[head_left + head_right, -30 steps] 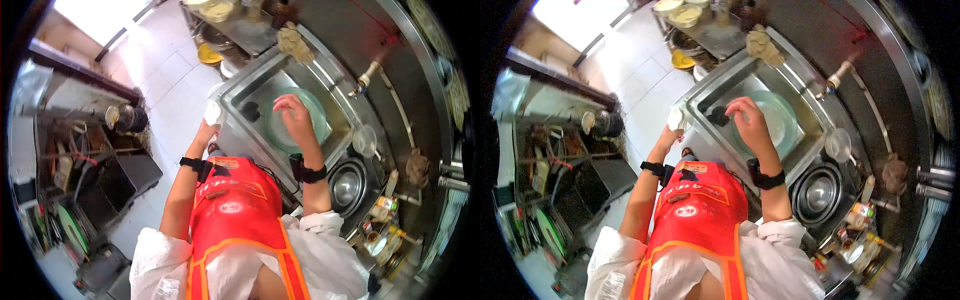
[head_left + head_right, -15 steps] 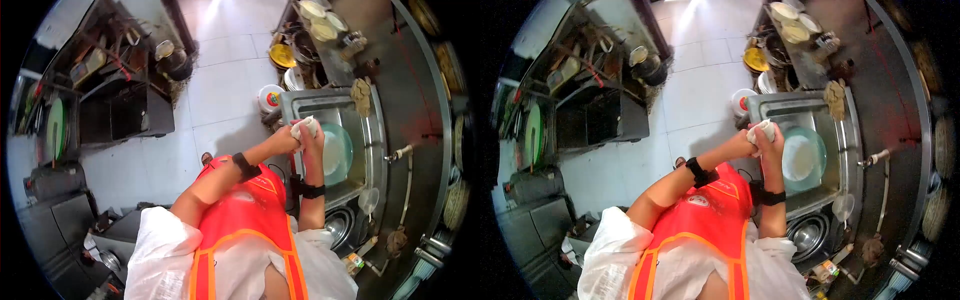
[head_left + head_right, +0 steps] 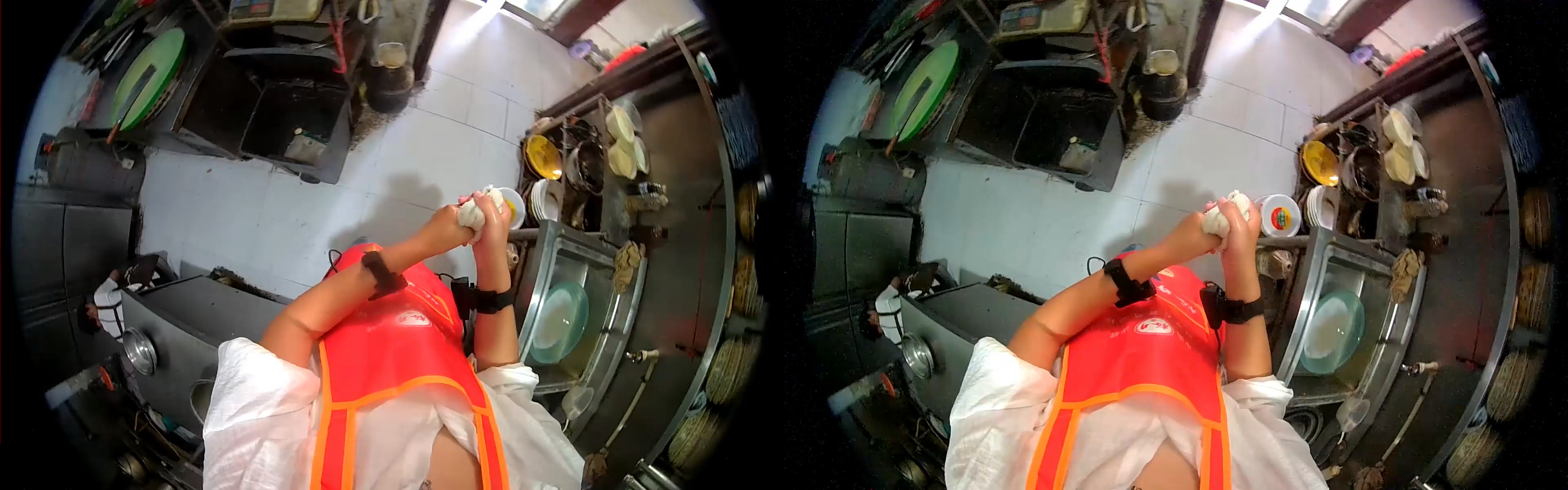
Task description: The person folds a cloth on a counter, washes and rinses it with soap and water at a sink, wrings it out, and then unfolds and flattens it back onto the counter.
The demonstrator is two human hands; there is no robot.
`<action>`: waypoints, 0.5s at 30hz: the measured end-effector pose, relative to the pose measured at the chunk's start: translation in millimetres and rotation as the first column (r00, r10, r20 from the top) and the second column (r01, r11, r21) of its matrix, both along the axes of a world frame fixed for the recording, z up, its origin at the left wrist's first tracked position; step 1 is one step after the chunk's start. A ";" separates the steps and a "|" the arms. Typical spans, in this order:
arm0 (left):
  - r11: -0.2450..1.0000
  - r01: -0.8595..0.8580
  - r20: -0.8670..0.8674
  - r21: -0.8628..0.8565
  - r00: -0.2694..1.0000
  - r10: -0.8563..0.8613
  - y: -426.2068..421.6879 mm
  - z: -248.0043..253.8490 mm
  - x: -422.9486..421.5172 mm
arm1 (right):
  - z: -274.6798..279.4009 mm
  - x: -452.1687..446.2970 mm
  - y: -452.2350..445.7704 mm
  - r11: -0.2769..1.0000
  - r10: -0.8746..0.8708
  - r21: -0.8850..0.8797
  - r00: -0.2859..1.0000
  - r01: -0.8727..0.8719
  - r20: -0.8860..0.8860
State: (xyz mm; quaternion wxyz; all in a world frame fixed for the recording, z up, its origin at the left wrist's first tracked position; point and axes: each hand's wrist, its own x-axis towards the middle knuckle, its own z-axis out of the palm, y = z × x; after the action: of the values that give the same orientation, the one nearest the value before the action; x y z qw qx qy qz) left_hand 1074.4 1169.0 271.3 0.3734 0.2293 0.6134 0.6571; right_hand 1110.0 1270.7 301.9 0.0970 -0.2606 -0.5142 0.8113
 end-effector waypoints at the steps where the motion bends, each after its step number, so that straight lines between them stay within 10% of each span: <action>1: 0.998 -0.035 0.016 -0.053 0.999 0.036 -13.2 10.2 -6.8 | -2.4 -10.3 -10.1 1.000 0.019 0.000 1.000 -0.019 0.000; 15: 0.892 -0.390 -0.248 -0.228 0.909 0.334 -106.1 0.1 -78.7 | -2.7 -138.3 -99.0 0.972 0.204 -0.112 0.978 -0.207 -0.034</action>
State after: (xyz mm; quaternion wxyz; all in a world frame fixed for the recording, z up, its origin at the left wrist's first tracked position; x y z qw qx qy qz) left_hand 995.8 1062.9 271.4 0.2073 0.1223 0.7646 0.5979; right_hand 971.8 1171.8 299.2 0.0031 -0.2019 -0.4898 0.8481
